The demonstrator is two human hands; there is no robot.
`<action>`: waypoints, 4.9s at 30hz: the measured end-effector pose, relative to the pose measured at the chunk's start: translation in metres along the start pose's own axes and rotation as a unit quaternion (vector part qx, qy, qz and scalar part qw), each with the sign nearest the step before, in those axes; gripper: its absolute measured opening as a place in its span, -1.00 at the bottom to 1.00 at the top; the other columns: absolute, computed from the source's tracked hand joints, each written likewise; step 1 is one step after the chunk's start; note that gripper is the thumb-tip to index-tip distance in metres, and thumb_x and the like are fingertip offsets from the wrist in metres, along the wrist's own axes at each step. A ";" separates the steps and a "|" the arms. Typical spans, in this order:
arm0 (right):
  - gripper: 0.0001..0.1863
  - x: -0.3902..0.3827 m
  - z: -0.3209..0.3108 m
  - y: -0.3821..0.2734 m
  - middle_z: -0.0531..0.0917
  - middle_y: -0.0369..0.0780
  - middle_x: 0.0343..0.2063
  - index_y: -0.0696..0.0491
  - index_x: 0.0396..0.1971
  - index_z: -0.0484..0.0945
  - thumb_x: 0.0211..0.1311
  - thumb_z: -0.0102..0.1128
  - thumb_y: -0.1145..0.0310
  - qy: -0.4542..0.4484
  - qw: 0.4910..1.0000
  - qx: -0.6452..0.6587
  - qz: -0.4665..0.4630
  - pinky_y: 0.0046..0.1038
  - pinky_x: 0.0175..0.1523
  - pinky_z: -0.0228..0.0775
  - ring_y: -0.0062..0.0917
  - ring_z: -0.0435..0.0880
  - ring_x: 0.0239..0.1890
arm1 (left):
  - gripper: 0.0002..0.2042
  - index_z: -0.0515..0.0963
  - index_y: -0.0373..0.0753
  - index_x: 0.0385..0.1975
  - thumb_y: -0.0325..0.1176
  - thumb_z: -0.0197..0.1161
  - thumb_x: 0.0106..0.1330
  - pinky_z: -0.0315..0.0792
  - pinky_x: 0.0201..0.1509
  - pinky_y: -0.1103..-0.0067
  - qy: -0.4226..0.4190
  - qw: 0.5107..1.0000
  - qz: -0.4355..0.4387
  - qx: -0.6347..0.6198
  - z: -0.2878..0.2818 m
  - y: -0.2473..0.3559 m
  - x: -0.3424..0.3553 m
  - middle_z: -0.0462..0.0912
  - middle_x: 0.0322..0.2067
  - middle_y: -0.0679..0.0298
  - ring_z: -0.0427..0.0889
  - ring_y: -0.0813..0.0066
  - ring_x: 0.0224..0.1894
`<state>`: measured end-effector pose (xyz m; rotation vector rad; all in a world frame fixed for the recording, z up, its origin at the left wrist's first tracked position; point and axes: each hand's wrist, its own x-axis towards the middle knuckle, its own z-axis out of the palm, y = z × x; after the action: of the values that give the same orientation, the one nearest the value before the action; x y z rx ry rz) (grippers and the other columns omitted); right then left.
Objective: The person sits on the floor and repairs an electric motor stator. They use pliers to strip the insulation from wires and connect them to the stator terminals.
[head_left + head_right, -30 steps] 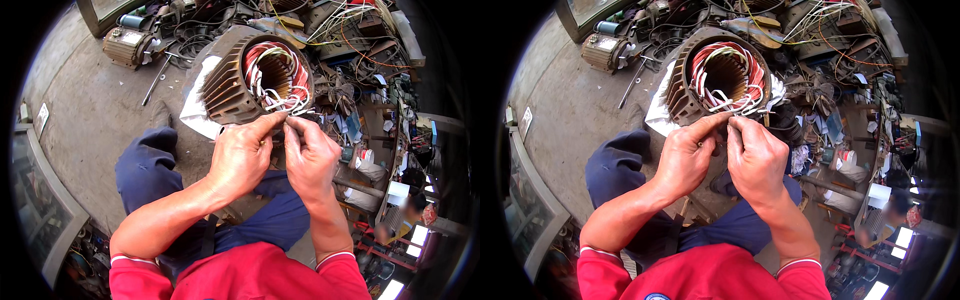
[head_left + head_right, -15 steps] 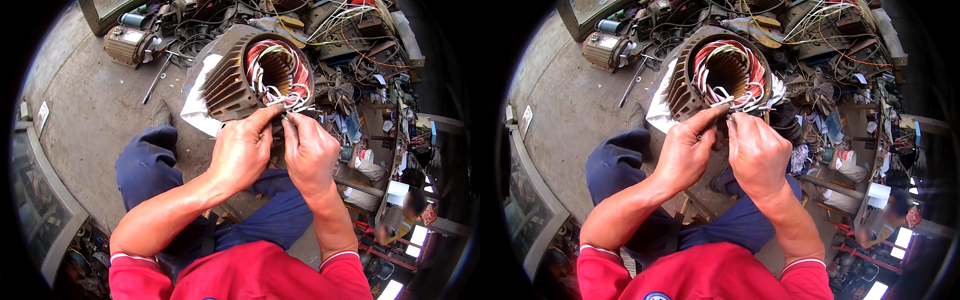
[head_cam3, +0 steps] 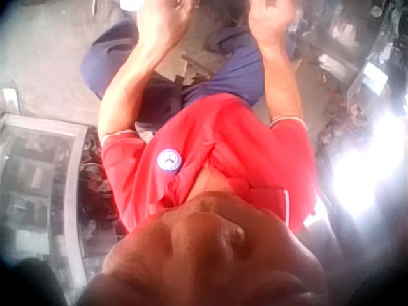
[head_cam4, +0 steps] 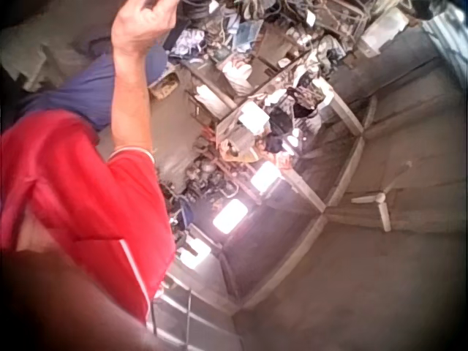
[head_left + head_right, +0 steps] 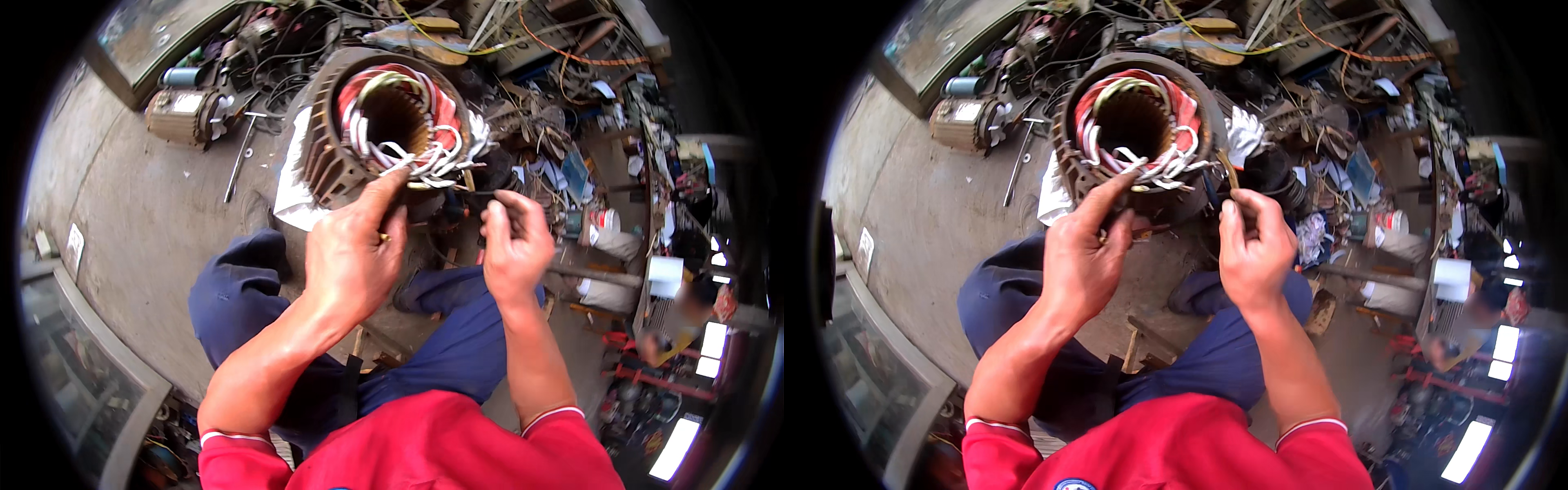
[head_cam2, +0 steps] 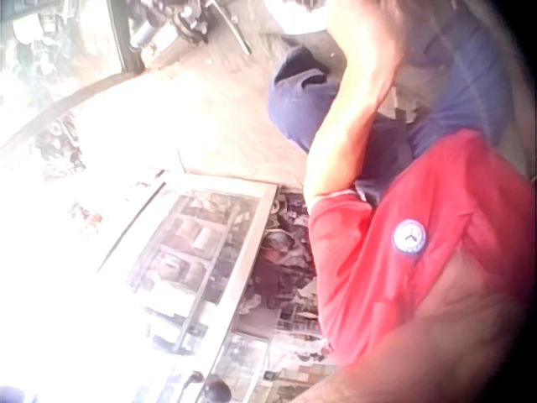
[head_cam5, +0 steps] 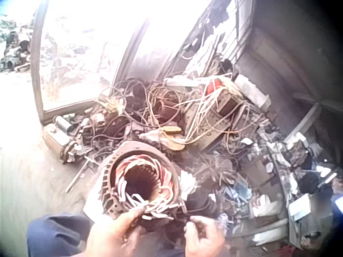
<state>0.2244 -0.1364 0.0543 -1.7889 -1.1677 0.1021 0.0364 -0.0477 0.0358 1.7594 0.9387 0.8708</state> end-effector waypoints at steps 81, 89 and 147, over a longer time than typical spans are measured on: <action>-0.83 0.018 0.004 -0.026 0.67 -0.19 -0.37 0.21 -0.32 0.63 0.07 0.34 0.72 -0.078 0.995 0.038 -0.057 -0.58 -0.30 0.52 -0.60 0.66 -0.41 | -0.37 0.53 -0.13 0.22 -0.44 0.31 -0.01 0.46 -0.54 0.39 0.008 0.958 0.170 0.232 0.028 0.000 0.005 0.49 -0.57 0.28 0.59 0.32 -0.62; -0.82 0.018 0.006 -0.027 0.67 -0.17 -0.37 0.21 -0.32 0.63 0.06 0.35 0.71 -0.084 0.994 0.029 -0.059 -0.55 -0.29 0.53 -0.55 0.68 -0.39 | -0.39 0.54 -0.14 0.22 -0.44 0.32 0.02 0.48 -0.53 0.40 0.008 0.957 0.173 0.233 0.027 0.001 0.005 0.48 -0.57 0.29 0.59 0.33 -0.61; -0.84 0.007 0.036 -0.005 0.66 -0.19 -0.36 0.18 -0.26 0.65 0.15 0.36 0.66 -0.030 0.972 0.223 -0.060 -0.54 -0.27 0.51 -0.54 0.65 -0.37 | -0.58 0.55 -0.40 0.14 -0.63 0.31 0.24 0.55 -0.39 0.48 0.065 0.963 0.212 0.155 0.040 -0.005 0.011 0.72 -0.39 -0.02 0.74 0.22 -0.47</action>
<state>0.2062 -0.1069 0.0416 -1.3248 -1.1843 0.3237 0.0743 -0.0525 0.0201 2.2473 0.8268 1.1717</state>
